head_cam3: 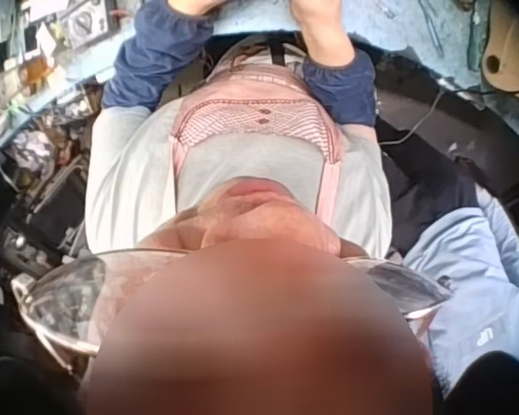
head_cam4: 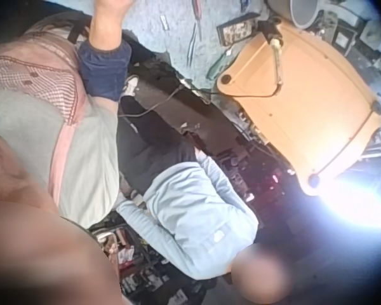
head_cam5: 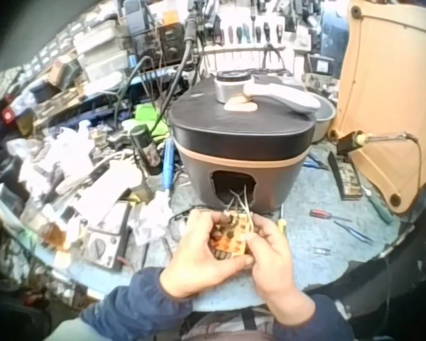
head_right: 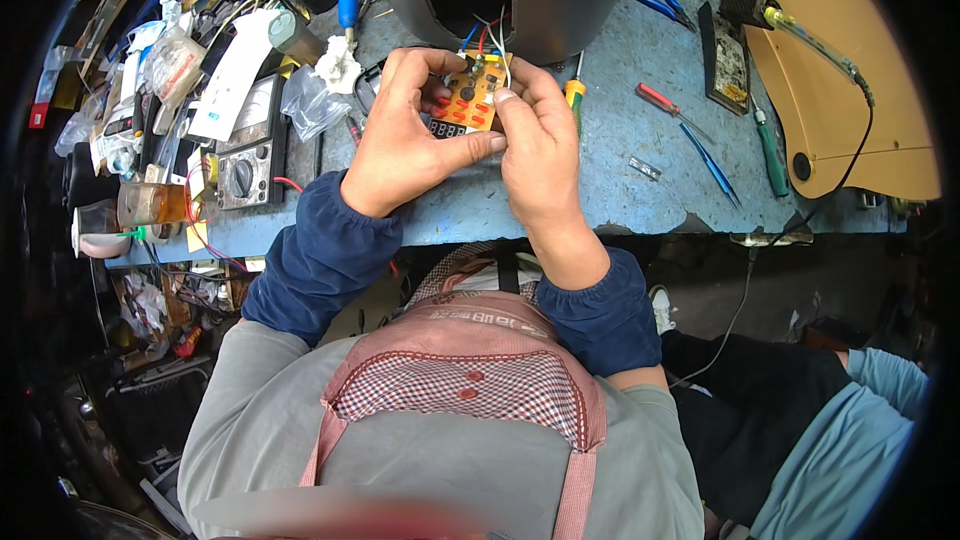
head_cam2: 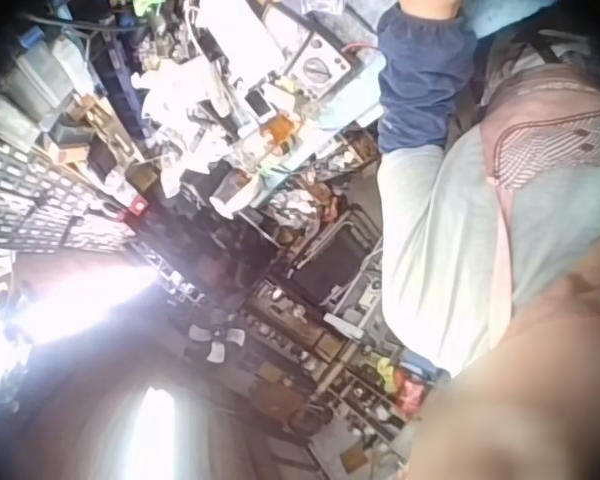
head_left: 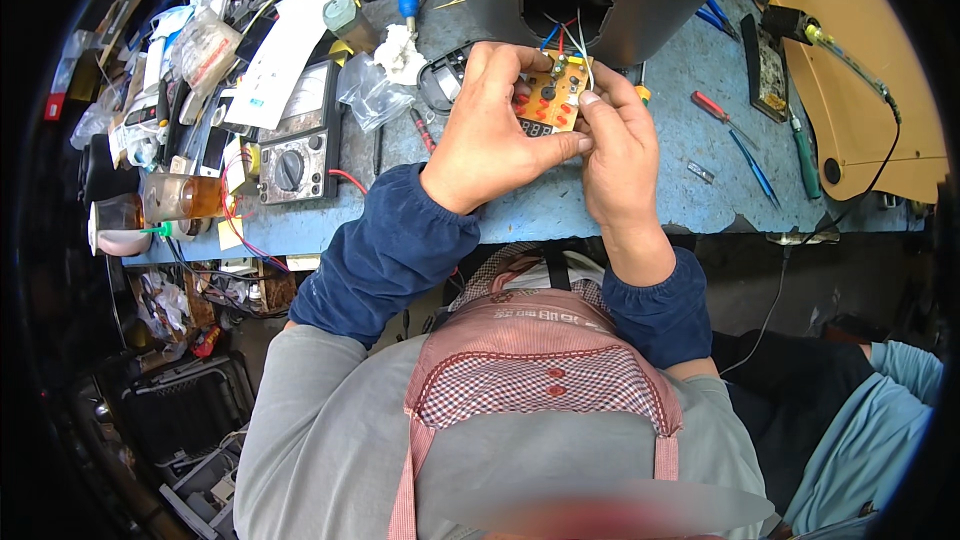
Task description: The person works at a cluttered electronics workbench, handling a small green circuit board and a digital display module. They use a screwdriver to adjust components on the board, then connect wires to the display module and test it by flipping it over. The person also opens a tool case and retrieves a screwdriver during the process.
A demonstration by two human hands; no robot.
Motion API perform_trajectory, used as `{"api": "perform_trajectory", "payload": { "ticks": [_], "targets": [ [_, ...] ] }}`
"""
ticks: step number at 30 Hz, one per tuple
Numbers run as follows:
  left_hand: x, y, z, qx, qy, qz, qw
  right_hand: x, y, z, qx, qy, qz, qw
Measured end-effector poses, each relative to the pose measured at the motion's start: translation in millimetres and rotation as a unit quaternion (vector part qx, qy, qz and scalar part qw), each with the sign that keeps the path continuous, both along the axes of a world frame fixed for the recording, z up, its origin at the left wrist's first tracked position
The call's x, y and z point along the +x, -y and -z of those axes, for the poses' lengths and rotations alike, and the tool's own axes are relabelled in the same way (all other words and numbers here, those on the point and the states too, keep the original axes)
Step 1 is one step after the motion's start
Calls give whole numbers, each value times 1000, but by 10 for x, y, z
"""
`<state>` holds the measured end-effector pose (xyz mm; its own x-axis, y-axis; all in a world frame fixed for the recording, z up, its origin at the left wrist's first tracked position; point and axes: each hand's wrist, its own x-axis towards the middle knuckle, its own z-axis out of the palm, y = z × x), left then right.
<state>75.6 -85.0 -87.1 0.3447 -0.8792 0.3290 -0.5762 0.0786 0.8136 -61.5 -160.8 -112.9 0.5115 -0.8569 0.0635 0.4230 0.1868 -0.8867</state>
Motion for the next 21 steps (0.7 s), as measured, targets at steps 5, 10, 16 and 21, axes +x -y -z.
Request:
{"api": "perform_trajectory", "payload": {
  "ticks": [5,10,16,21],
  "targets": [
    [10,-15,-7,5,21,-1,1000,4,16,29,-3,3,0,1000],
    [2,-21,-24,-2,27,7,1000,9,14,29,-2,7,-2,1000],
    [-13,-19,-22,-33,48,7,998,6,3,18,-6,-15,3,1000],
    [-17,-4,-3,-45,14,-9,999,20,0,10,-5,-28,8,1000]
  ]
}}
